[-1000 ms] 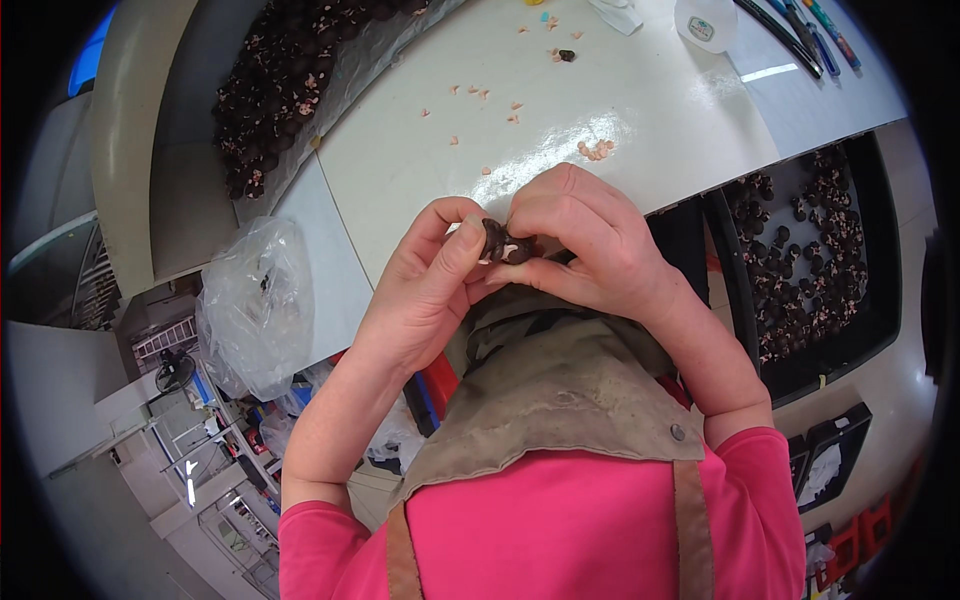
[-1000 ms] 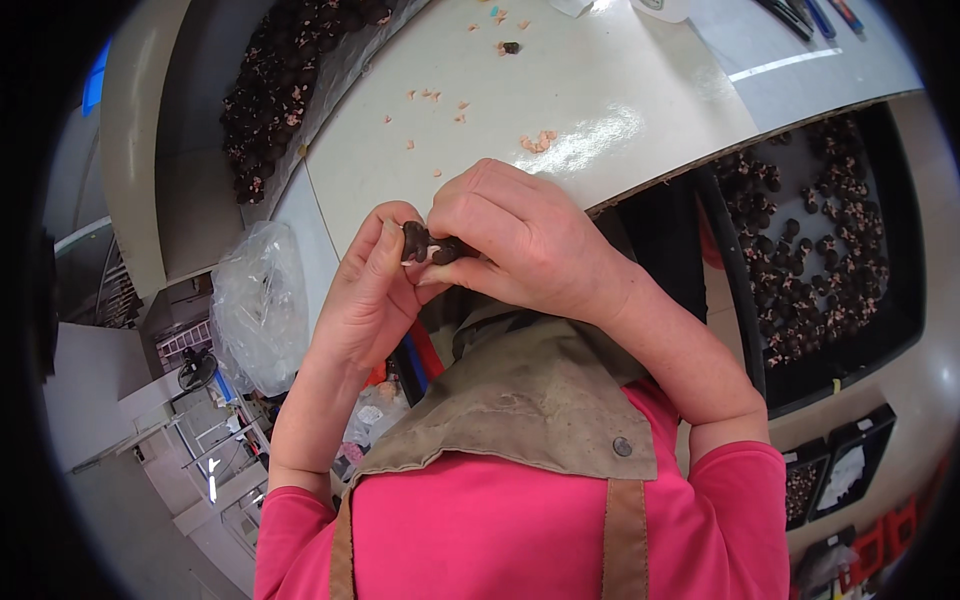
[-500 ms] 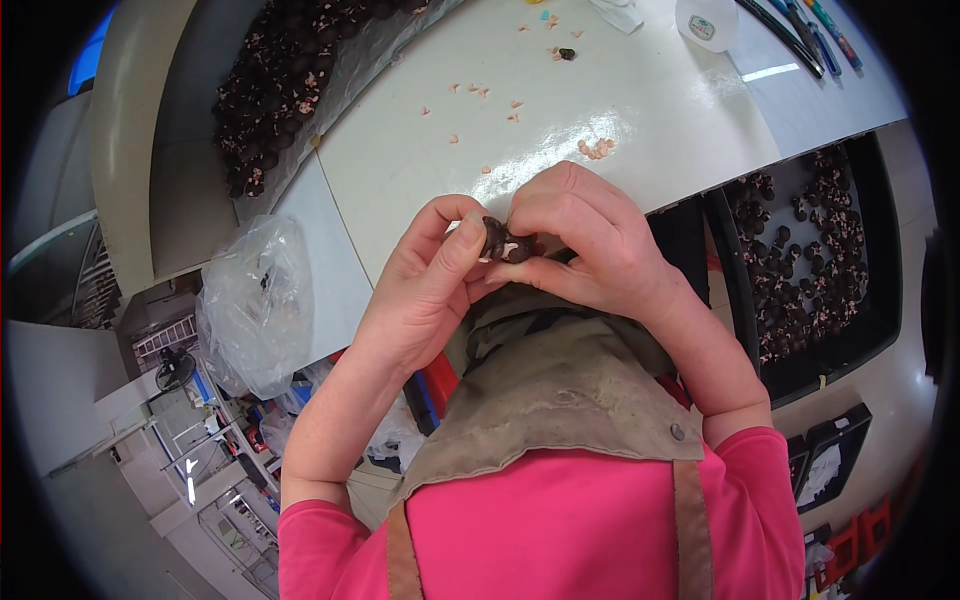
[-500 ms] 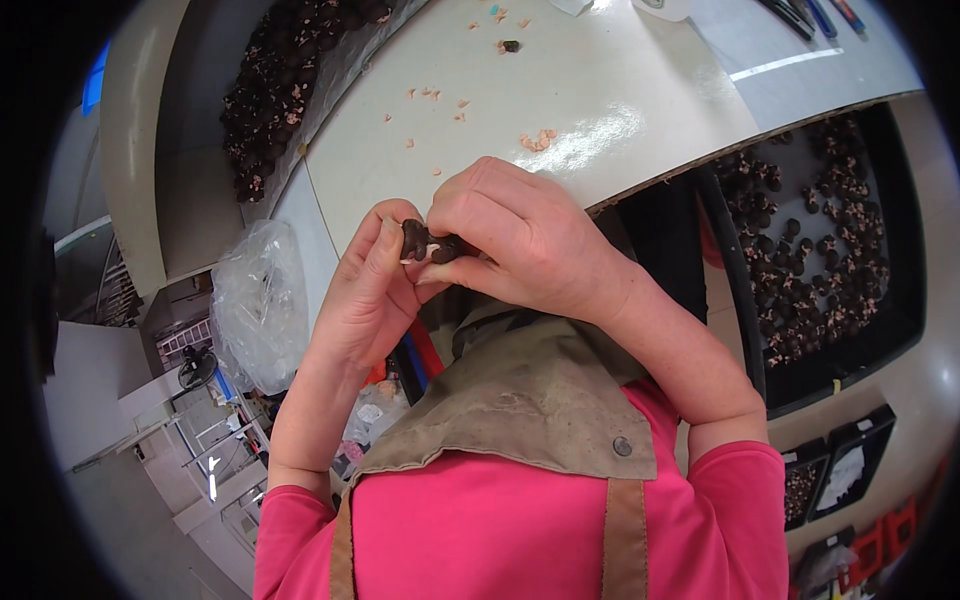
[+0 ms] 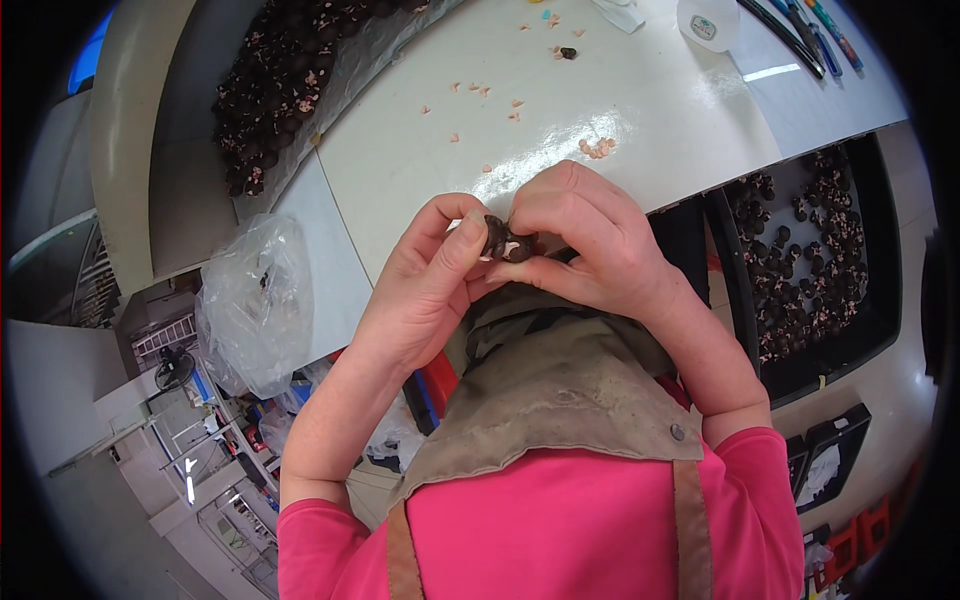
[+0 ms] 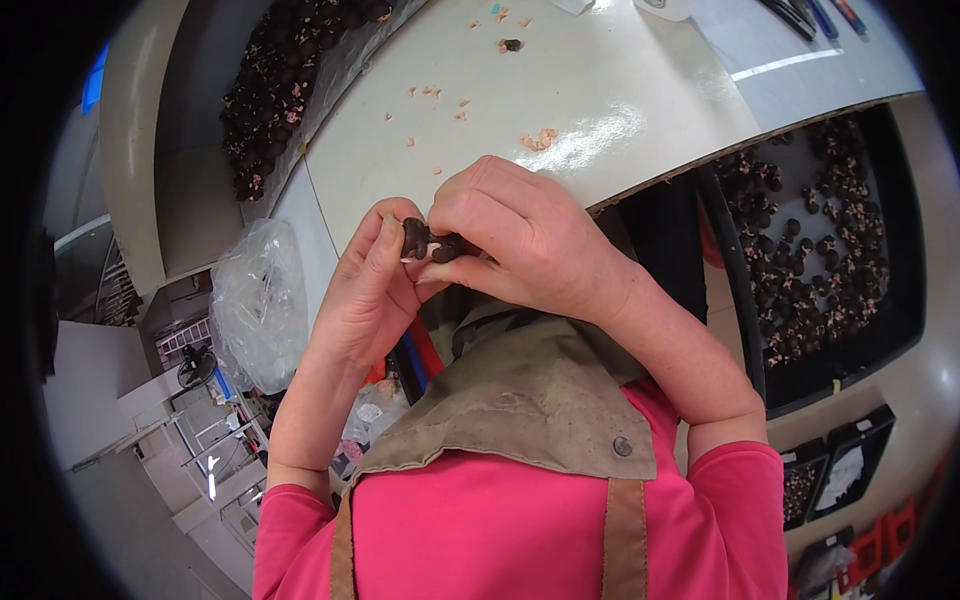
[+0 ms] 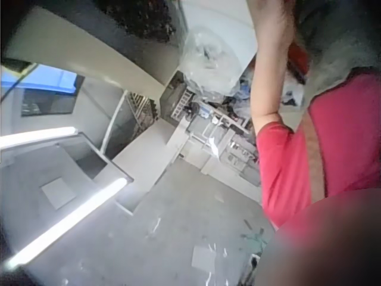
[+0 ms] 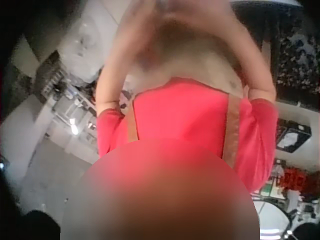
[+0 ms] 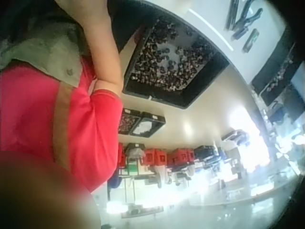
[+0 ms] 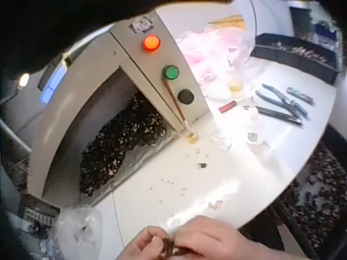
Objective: Glue and assemble small plastic figurines at an industrial workbench.
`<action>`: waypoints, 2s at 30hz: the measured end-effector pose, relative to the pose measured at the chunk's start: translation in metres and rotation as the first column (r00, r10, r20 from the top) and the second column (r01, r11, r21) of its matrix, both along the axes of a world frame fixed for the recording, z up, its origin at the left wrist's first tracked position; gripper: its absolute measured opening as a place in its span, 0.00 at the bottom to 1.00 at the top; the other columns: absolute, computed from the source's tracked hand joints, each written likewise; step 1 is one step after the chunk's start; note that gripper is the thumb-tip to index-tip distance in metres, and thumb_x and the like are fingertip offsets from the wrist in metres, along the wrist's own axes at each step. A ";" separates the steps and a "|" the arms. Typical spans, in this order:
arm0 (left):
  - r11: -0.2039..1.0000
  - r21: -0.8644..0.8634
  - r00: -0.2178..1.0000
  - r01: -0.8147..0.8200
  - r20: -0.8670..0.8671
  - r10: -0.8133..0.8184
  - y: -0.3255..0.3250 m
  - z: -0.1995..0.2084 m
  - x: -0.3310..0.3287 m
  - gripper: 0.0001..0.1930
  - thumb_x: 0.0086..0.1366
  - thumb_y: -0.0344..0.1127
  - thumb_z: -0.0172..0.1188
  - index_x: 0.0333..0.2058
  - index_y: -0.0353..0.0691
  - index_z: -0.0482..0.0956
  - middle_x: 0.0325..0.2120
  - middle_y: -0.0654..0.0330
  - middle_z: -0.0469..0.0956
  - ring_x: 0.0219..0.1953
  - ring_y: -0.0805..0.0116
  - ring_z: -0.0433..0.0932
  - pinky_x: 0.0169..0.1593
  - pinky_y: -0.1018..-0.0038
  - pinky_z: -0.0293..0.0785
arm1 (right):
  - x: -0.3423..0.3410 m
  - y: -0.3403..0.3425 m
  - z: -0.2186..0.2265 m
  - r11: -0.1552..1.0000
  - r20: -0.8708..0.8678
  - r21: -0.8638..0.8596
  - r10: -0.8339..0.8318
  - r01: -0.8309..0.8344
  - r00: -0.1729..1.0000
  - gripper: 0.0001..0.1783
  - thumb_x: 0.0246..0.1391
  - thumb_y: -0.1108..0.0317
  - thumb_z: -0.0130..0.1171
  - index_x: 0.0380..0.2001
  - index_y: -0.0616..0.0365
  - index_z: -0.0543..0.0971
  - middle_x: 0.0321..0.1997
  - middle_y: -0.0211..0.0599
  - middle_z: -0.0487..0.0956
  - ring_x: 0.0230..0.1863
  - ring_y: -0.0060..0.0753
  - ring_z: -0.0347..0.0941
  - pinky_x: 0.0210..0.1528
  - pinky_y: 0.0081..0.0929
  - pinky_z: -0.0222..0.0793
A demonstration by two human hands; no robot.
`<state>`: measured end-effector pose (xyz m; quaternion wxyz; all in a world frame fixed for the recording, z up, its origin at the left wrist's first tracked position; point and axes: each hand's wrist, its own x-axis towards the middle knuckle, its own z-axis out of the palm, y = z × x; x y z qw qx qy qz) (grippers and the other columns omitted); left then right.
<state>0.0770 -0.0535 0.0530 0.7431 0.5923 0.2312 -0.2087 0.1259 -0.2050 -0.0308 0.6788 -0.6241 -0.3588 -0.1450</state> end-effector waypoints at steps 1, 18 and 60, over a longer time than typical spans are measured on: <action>1.000 0.000 1.000 -0.002 0.000 0.002 0.001 0.000 0.000 0.14 0.66 0.48 0.50 0.40 0.44 0.67 0.32 0.66 0.75 0.38 0.76 0.75 0.45 0.73 0.74 | 0.000 0.000 0.000 1.000 -0.003 0.002 0.000 0.000 1.000 0.19 0.32 0.69 0.70 0.28 0.57 0.71 0.27 0.33 0.71 0.29 0.37 0.70 0.29 0.28 0.67; 1.000 0.008 1.000 -0.006 -0.009 0.006 -0.002 0.000 0.000 0.14 0.66 0.48 0.50 0.40 0.44 0.67 0.31 0.66 0.74 0.37 0.76 0.75 0.45 0.73 0.74 | 0.001 -0.001 -0.005 1.000 0.044 0.011 -0.001 0.000 0.999 0.22 0.30 0.70 0.73 0.29 0.58 0.71 0.28 0.34 0.73 0.28 0.31 0.70 0.26 0.24 0.66; 0.740 -0.341 0.724 0.580 0.633 -0.275 0.001 0.087 -0.047 0.22 0.53 0.32 0.67 0.43 0.33 0.67 0.43 0.21 0.66 0.42 0.53 0.75 0.37 0.57 0.73 | -0.060 -0.028 0.154 0.990 0.209 -0.126 -0.039 0.066 0.977 0.04 0.36 0.72 0.59 0.21 0.55 0.76 0.26 0.32 0.76 0.24 0.29 0.72 0.26 0.15 0.62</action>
